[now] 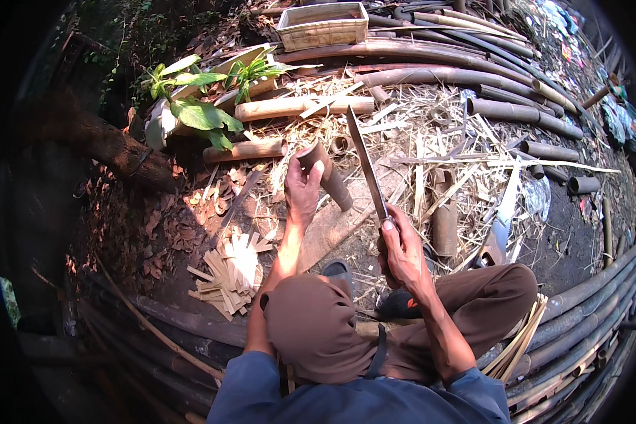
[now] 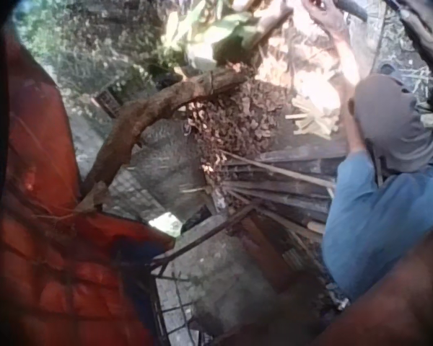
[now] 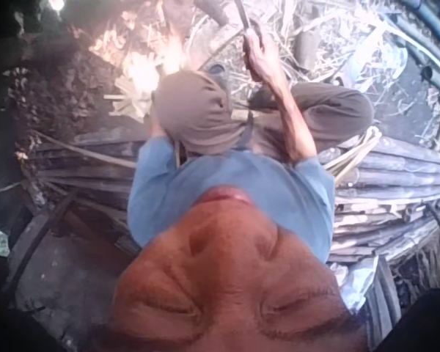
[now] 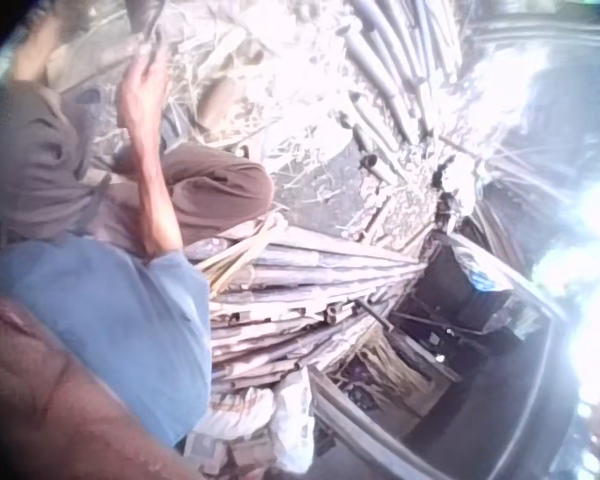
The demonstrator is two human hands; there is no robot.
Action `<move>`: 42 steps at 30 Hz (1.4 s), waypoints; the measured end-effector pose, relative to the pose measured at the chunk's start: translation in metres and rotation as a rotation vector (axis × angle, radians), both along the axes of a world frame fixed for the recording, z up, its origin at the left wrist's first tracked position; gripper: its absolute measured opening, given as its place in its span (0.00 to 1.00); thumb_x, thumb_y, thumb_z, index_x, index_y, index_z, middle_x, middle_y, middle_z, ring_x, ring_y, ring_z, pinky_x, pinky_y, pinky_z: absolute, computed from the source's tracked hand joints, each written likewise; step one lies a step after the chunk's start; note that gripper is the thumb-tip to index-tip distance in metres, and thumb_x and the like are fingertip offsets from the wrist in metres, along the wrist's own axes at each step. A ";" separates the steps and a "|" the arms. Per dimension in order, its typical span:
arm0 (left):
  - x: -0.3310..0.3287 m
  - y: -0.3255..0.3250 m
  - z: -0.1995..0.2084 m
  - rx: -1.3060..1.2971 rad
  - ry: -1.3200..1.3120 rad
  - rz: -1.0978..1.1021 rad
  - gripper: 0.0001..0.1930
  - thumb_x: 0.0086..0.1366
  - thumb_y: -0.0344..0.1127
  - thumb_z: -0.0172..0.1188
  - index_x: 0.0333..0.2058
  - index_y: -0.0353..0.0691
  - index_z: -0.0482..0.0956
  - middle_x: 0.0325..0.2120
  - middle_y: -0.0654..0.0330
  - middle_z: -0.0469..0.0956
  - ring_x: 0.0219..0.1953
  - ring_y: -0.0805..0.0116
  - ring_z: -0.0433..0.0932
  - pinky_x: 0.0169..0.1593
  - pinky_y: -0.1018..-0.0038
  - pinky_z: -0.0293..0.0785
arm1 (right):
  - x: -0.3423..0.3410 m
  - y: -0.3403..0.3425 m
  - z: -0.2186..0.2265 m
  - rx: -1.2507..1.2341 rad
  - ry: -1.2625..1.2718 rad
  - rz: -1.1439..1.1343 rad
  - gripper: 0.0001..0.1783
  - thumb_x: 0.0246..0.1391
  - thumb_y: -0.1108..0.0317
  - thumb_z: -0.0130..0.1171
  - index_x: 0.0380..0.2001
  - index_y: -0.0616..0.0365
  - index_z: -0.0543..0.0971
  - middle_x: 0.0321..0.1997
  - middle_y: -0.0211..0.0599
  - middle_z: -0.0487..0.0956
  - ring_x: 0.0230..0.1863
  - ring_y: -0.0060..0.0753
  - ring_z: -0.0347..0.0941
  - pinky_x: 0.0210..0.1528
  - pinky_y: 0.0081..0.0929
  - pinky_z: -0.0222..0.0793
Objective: The person sits on the ground and uses a machete to split bamboo poles into thin strips. The person repeatedly positions bamboo pieces and strikes them with the machete, accumulating a pile of split bamboo strips.
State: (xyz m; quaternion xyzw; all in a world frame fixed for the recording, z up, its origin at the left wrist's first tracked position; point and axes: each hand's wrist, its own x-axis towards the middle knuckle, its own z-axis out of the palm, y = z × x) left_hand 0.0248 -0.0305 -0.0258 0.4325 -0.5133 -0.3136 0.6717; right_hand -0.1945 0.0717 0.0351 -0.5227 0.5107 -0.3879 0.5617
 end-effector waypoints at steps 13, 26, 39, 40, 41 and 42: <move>-0.019 0.041 0.008 0.187 -0.136 -0.198 0.12 0.62 0.31 0.65 0.44 0.34 0.81 0.29 0.62 0.82 0.33 0.81 0.77 0.38 0.81 0.73 | 0.009 -0.001 0.041 -0.204 0.082 0.110 0.22 0.69 0.61 0.43 0.61 0.57 0.67 0.21 0.30 0.66 0.23 0.19 0.62 0.27 0.24 0.61; -0.019 0.047 0.033 0.203 -0.278 -0.212 0.15 0.61 0.29 0.66 0.47 0.36 0.80 0.36 0.60 0.84 0.38 0.78 0.78 0.42 0.80 0.74 | 0.012 0.000 0.044 -0.218 0.354 0.179 0.22 0.66 0.62 0.45 0.61 0.51 0.63 0.24 0.61 0.76 0.31 0.67 0.75 0.33 0.54 0.67; -0.006 -0.102 0.105 -0.510 -1.182 -0.187 0.12 0.72 0.35 0.50 0.45 0.34 0.78 0.39 0.53 0.81 0.42 0.66 0.79 0.45 0.74 0.76 | 0.040 -0.005 0.015 -0.248 0.280 0.133 0.21 0.66 0.62 0.44 0.60 0.55 0.66 0.25 0.60 0.76 0.31 0.65 0.76 0.34 0.51 0.68; -0.009 -0.119 0.061 -0.441 -1.247 -0.228 0.12 0.72 0.36 0.50 0.45 0.35 0.78 0.39 0.53 0.81 0.41 0.66 0.79 0.44 0.73 0.76 | 0.035 -0.011 0.000 -0.235 0.299 0.130 0.22 0.66 0.61 0.43 0.60 0.56 0.65 0.26 0.61 0.76 0.32 0.66 0.76 0.36 0.51 0.68; -0.012 -0.128 0.038 -0.401 -1.256 -0.212 0.13 0.72 0.37 0.49 0.45 0.35 0.77 0.39 0.53 0.81 0.41 0.66 0.79 0.43 0.73 0.76 | 0.029 -0.019 -0.015 -0.221 0.322 0.126 0.22 0.66 0.61 0.42 0.60 0.57 0.65 0.26 0.63 0.76 0.33 0.66 0.76 0.37 0.52 0.68; -0.003 -0.130 0.036 -0.367 -1.236 -0.133 0.13 0.73 0.38 0.48 0.45 0.35 0.77 0.39 0.53 0.80 0.40 0.66 0.79 0.43 0.73 0.75 | 0.033 -0.025 -0.026 -0.235 0.258 0.118 0.24 0.66 0.57 0.43 0.60 0.57 0.66 0.29 0.60 0.78 0.33 0.64 0.77 0.39 0.50 0.69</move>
